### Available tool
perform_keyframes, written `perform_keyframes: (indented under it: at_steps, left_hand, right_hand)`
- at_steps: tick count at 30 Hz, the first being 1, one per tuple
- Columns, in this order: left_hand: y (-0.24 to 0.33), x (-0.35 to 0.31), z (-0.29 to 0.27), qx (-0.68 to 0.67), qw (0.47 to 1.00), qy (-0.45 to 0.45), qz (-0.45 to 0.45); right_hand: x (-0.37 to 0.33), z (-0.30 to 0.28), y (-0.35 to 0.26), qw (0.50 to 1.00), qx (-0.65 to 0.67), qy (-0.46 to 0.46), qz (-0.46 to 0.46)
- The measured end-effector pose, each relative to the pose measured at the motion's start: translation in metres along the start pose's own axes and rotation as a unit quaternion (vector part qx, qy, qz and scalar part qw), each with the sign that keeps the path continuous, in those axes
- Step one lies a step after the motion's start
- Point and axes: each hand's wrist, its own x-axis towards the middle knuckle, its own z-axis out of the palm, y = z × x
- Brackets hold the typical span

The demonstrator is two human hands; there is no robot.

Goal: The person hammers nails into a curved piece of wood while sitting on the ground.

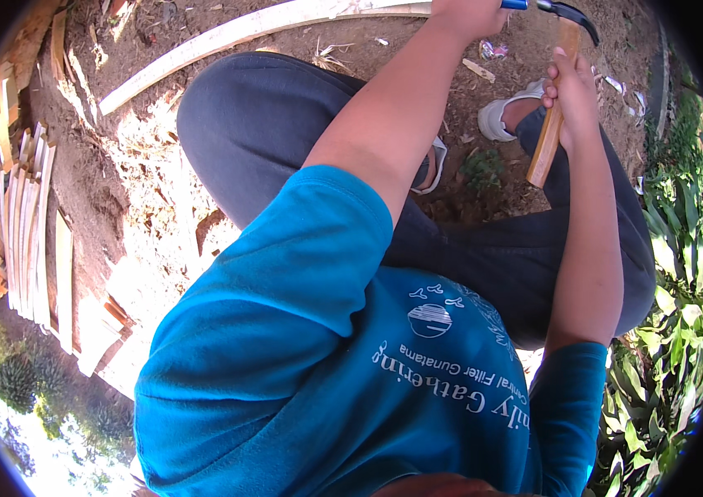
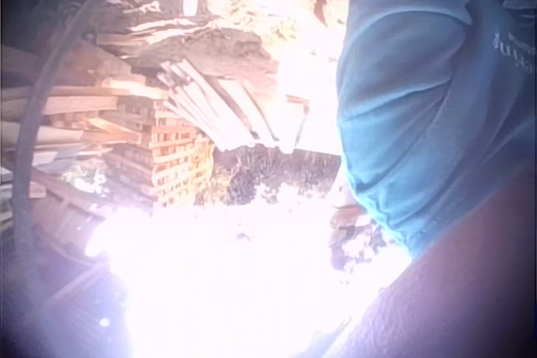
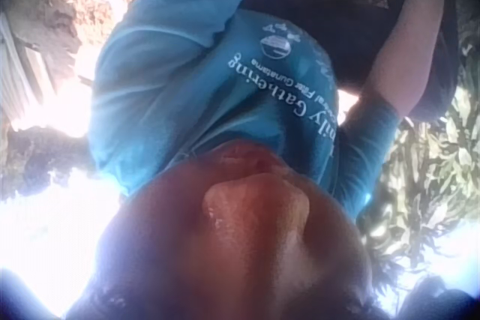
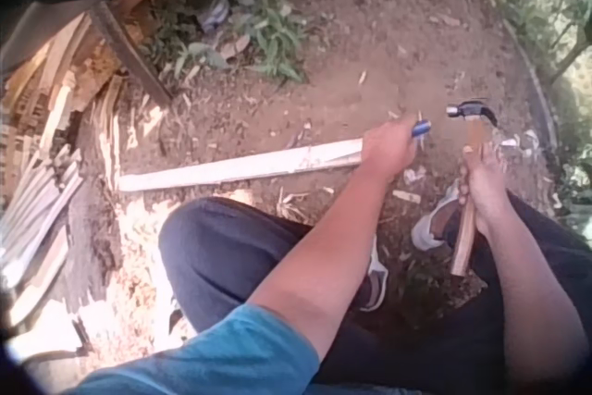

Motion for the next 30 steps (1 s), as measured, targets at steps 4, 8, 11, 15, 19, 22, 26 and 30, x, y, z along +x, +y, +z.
perform_keyframes:
  at_steps: [4, 8, 11, 15, 19, 22, 26, 30]
  left_hand:
    - [-0.003, -0.005, -0.001, 0.011, 0.999, -0.027, -0.012]
    - [-0.005, -0.003, 0.004, 0.023, 1.0, -0.014, -0.003]
    - [-0.005, -0.004, 0.001, 0.02, 1.0, -0.015, -0.009]
    - [-0.01, -0.007, 0.004, 0.038, 0.998, -0.04, -0.013]
    - [-0.009, -0.003, 0.004, 0.038, 0.999, -0.036, -0.014]
    - [-0.009, -0.005, 0.003, 0.049, 0.997, -0.059, -0.023]
    - [-0.003, -0.007, 0.004, 0.017, 1.0, -0.023, -0.002]
    - [0.01, 0.002, -0.003, 0.016, 1.0, -0.01, 0.006]
  right_hand:
    - [-0.001, -0.002, -0.007, 0.998, -0.053, -0.036, 0.008]
    - [0.01, -0.008, -0.003, 0.996, 0.046, 0.057, -0.05]
    - [-0.002, -0.001, -0.002, 0.999, -0.025, -0.016, 0.012]
    - [0.004, -0.006, -0.001, 1.0, -0.019, 0.002, -0.003]
    - [0.004, -0.002, 0.004, 0.999, -0.047, -0.017, 0.015]
    - [-0.002, 0.002, 0.005, 0.997, -0.063, -0.036, 0.019]
    - [0.01, -0.013, -0.002, 1.0, 0.003, 0.005, -0.015]
    - [0.008, -0.014, -0.012, 0.999, 0.042, 0.016, -0.024]
